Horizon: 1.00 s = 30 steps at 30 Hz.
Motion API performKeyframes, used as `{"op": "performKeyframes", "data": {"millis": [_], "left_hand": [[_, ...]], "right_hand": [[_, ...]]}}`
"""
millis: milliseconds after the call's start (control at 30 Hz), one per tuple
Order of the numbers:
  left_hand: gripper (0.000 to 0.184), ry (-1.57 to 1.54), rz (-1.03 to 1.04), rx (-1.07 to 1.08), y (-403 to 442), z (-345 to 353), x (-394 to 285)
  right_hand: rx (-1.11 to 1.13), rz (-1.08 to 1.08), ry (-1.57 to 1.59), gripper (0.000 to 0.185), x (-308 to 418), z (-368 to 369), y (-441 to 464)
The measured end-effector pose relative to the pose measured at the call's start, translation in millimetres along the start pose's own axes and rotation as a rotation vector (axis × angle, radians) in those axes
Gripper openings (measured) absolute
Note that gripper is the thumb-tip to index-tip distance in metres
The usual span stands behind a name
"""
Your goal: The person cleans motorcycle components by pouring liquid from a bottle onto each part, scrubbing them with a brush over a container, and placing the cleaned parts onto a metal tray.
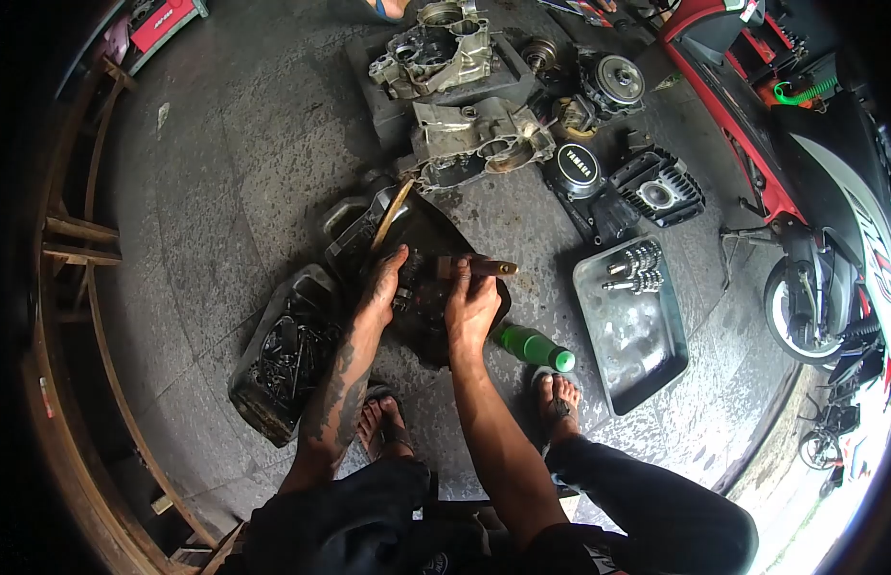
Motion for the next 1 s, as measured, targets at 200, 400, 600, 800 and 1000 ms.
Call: {"op": "performKeyframes", "data": {"millis": [200, 400, 600, 800, 1000], "left_hand": [[0.078, -0.118, -0.044, -0.137, 10, -18, 18], [0.079, -0.023, -0.081, -0.054, -36, 11, -28], [0.063, -0.215, 0.048, -0.079, 16, -10, 8], [0.058, -0.424, -0.009, 0.14, -21, 25, -23], [0.025, -0.453, -0.039, 0.188, -24, 30, -25]], "right_hand": [[0.04, -0.006, 0.005, 0.034, 6, 2, -7], [0.045, 0.032, 0.154, 0.032, 16, 0, -10], [0.069, 0.051, -0.048, 0.026, 0, -2, -14], [0.324, -0.051, -0.048, 0.022, -9, 17, -44], [0.251, -0.303, -0.102, 0.043, 50, -35, -85]]}}
Point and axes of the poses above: each hand's wrist, its own y-axis towards the middle knuckle, its own z-axis out of the palm, x = y × z, the point moved 10 cm from there along y, towards the middle knuckle, and after that the axes turned 8 degrees about -y, right-handed, at the moved point
